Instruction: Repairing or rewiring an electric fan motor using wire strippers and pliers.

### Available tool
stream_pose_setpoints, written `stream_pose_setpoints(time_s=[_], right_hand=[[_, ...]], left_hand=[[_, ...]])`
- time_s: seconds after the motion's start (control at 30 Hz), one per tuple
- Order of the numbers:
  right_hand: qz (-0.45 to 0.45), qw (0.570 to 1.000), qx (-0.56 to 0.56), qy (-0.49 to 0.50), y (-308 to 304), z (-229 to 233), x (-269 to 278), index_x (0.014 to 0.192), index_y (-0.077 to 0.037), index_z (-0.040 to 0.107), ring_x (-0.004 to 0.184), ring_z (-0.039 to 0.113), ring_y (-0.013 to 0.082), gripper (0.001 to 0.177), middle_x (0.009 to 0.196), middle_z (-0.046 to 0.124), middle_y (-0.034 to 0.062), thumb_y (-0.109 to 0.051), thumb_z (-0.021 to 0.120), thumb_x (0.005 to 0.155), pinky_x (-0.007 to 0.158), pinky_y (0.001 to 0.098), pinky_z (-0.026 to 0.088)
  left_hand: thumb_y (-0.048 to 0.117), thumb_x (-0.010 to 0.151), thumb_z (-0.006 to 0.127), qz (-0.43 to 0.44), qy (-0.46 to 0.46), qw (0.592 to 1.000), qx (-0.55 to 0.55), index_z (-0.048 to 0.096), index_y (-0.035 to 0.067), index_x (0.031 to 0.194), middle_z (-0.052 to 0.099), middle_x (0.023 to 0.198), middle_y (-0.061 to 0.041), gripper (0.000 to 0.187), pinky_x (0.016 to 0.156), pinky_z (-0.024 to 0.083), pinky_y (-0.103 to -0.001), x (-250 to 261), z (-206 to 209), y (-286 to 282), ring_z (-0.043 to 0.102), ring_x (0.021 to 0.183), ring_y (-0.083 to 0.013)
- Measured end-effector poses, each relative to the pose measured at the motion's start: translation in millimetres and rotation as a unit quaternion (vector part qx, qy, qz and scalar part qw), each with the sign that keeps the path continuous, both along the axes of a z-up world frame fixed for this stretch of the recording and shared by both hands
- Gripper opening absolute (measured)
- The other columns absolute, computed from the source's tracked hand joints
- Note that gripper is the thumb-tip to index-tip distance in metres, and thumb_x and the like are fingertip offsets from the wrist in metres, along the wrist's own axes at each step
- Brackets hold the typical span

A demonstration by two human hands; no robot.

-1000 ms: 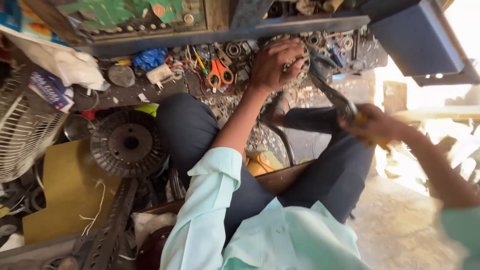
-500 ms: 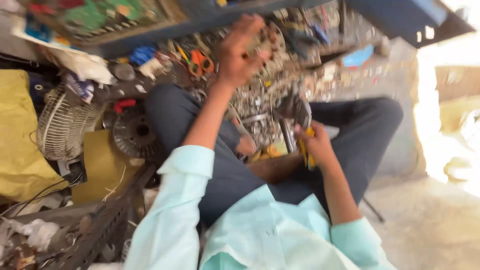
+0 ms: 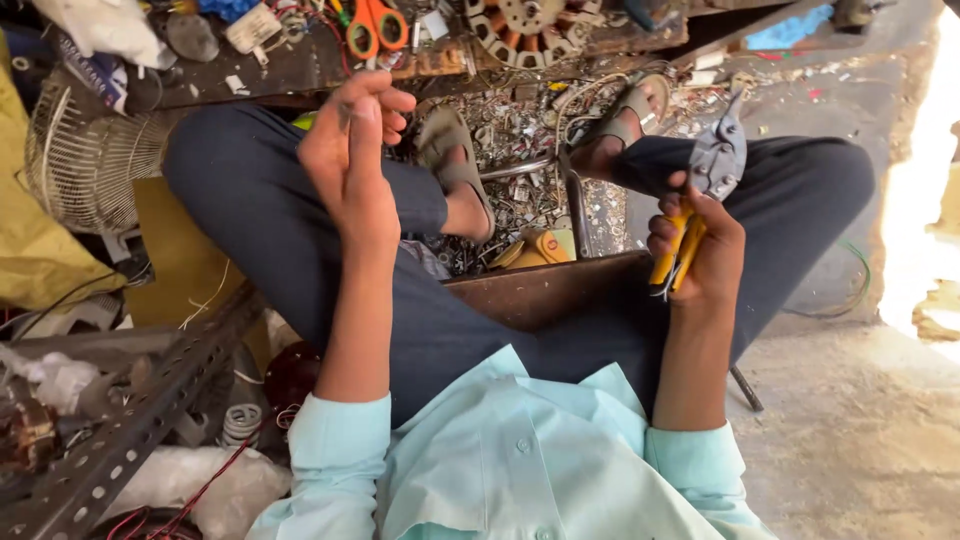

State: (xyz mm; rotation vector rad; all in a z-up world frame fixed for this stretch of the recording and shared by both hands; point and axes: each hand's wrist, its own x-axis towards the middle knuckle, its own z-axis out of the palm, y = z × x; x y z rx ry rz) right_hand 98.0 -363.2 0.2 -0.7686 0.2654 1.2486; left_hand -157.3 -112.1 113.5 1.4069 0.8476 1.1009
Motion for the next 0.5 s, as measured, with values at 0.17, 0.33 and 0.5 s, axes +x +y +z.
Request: stream_pose_setpoints(time_s=[0.17, 0.33, 0.5], right_hand=[[-0.011, 0.999, 0.007, 0.044, 11, 1, 3, 0.124, -0.002, 0.063, 0.069, 0.053, 0.0153, 0.025, 0.092, 0.057, 0.0065, -0.015, 0.058, 0.104, 0.055, 0.0249, 0.046], [-0.017, 0.997, 0.030, 0.074, 15, -3, 5, 0.124, 0.000, 0.063, 0.072, 0.055, 0.0160, 0.026, 0.094, 0.057, 0.0077, -0.011, 0.057, 0.102, 0.058, 0.0250, 0.048], [-0.024, 0.996, 0.020, 0.081, -3, -16, 10, 0.123, -0.001, 0.064, 0.071, 0.055, 0.0164, 0.025, 0.094, 0.059, 0.0077, -0.012, 0.059, 0.102, 0.059, 0.0256, 0.049]], left_hand=[[0.014, 0.110, 0.067, 0.024, 0.113, 0.985, 0.125, 0.068, 0.000, 0.129, 0.077, 0.112, -0.007, 0.024, 0.089, 0.054, -0.022, -4, 15, 5, 0.072, 0.098, -0.0098], [0.019, 0.106, 0.080, -0.099, 0.348, 0.865, 0.348, 0.067, 0.008, 0.129, 0.073, 0.125, -0.014, 0.028, 0.102, 0.055, -0.041, -5, 47, 47, 0.069, 0.117, -0.0305], [0.028, 0.080, 0.084, -0.212, 0.531, 0.758, 0.314, 0.073, 0.008, 0.126, 0.074, 0.110, -0.020, 0.051, 0.086, 0.052, -0.055, 0, 54, 95, 0.069, 0.096, -0.0388]])
